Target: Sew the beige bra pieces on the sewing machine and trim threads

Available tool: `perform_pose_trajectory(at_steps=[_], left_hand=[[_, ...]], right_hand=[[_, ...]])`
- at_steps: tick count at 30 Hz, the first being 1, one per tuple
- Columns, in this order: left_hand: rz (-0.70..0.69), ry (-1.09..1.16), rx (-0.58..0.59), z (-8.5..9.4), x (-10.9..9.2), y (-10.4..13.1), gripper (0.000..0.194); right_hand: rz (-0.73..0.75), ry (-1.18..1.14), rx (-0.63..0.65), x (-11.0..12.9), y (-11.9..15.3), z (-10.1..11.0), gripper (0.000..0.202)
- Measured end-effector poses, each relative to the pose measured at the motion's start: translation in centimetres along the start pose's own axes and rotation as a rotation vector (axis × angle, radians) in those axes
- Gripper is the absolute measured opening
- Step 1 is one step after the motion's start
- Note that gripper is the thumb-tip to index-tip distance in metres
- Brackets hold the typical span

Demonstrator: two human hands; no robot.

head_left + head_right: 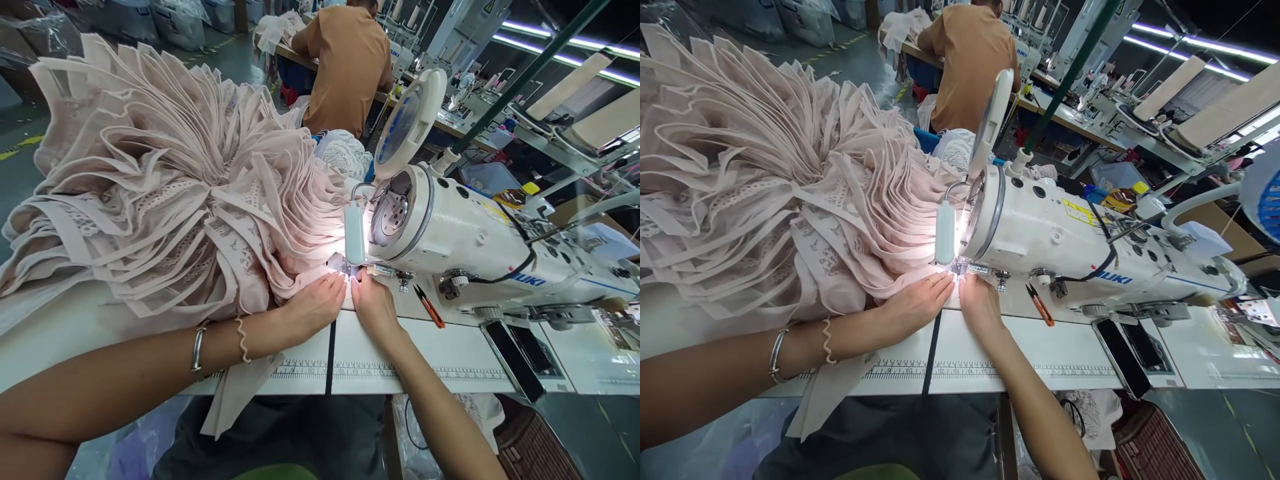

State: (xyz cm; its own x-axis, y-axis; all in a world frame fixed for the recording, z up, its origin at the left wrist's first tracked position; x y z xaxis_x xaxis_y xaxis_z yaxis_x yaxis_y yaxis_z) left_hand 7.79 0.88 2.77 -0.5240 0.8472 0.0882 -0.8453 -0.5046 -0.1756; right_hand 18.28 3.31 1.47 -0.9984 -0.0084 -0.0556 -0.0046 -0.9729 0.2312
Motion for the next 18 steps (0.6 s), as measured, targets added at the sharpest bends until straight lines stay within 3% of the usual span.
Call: perform_pose_trajectory(at_steps=[4, 7, 11, 18], left_hand=[[0.140, 0.398, -0.061, -0.1, 2.8, 0.5, 0.031], [0.064, 0.523, -0.104, -0.2, 2.3, 0.7, 0.041], [-0.067, 0.338, -0.038, -0.9, -0.1, 0.8, 0.043], [-0.064, 0.051, -0.034, -0.3, -1.1, 0.7, 0.039]], right_hand=[[0.024, -0.045, -0.111, 0.1, 0.7, -0.3, 0.019], [0.024, -0.135, -0.133, -0.5, 0.9, -0.4, 0.015], [0.040, -0.244, -0.147, -1.0, 1.0, -0.4, 0.016], [0.060, -0.307, -0.147, -0.9, 1.0, -0.3, 0.020]])
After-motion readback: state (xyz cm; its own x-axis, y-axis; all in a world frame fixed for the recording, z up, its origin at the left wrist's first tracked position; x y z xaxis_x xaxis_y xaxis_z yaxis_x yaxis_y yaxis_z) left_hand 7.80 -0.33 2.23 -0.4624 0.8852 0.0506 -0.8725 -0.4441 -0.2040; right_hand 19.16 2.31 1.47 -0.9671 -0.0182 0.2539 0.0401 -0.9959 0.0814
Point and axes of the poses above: each hand's wrist, its own y-axis away from the middle knuckle, its own z-axis out of the back of the hand, x = y × z, the point moved 8 cm from there along -y, towards the middle knuckle, and after that the axes turned 11 degrees about x, right-handed, at the moved point
